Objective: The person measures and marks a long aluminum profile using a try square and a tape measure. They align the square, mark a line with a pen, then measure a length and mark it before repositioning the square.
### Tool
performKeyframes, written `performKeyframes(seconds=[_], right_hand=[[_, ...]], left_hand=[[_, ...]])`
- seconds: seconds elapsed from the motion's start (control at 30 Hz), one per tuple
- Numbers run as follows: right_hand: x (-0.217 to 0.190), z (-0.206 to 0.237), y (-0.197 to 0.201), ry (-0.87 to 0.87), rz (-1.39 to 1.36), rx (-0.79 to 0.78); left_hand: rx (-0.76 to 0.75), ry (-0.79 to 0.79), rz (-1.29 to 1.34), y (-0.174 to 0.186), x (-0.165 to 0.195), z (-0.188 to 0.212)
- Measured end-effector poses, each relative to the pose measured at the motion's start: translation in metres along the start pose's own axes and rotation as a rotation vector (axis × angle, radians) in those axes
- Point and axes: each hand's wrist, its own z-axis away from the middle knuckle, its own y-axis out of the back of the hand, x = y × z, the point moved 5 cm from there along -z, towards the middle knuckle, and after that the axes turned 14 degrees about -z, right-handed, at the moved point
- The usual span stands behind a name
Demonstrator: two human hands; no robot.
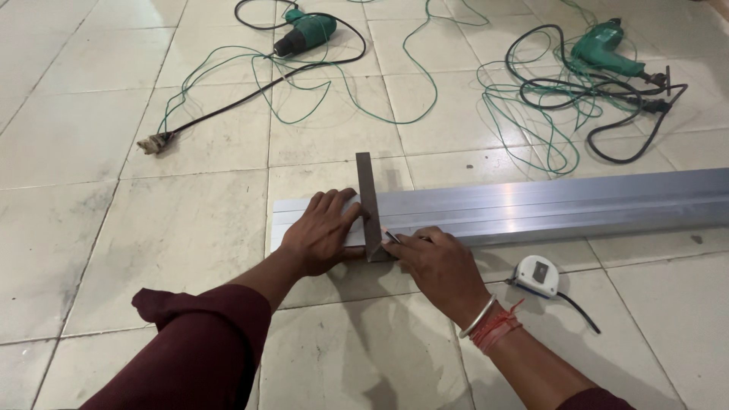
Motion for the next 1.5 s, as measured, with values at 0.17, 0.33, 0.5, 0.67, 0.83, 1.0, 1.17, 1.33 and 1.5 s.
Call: performKeyframes(seconds=[0.17, 0.33, 0.5, 0.67, 0.83, 1.0, 1.17, 1.33, 1.5], right_hand=[[0.006, 0.006, 0.007, -0.028, 0.032, 0.023], [0.013, 0.013, 0.015, -0.089, 0.042, 0.022], [0.019, 0.017, 0.019, -0.118, 0.061, 0.028], [0.022, 0.018, 0.017, -0.162, 0.054, 0.006], [0.021, 0.017, 0.018, -0.139, 0.05, 0.035], [0.02, 0.018, 0.02, -0.136, 0.035, 0.036], [0.019, 0.018, 0.022, -0.152, 0.02, 0.031], [0.019, 0.017, 0.022, -0.159, 0.021, 0.027], [0.02, 0.017, 0.024, -0.165, 0.009, 0.026]], left_hand=[[-0.023, 0.021, 0.013, 0.002, 0.0, -0.001], [-0.071, 0.045, 0.024, 0.003, -0.001, -0.002], [-0.081, 0.041, 0.014, 0.001, -0.002, -0.001], [-0.074, 0.03, 0.013, -0.003, -0.004, -0.004], [-0.207, 0.035, -0.001, -0.007, -0.006, -0.02], [-0.358, 0.076, 0.015, -0.011, -0.003, -0.037], [-0.265, 0.071, 0.087, -0.011, 0.008, -0.047], [-0.187, 0.111, 0.065, -0.012, 0.016, -0.043], [-0.118, 0.078, 0.083, -0.003, 0.017, -0.035]])
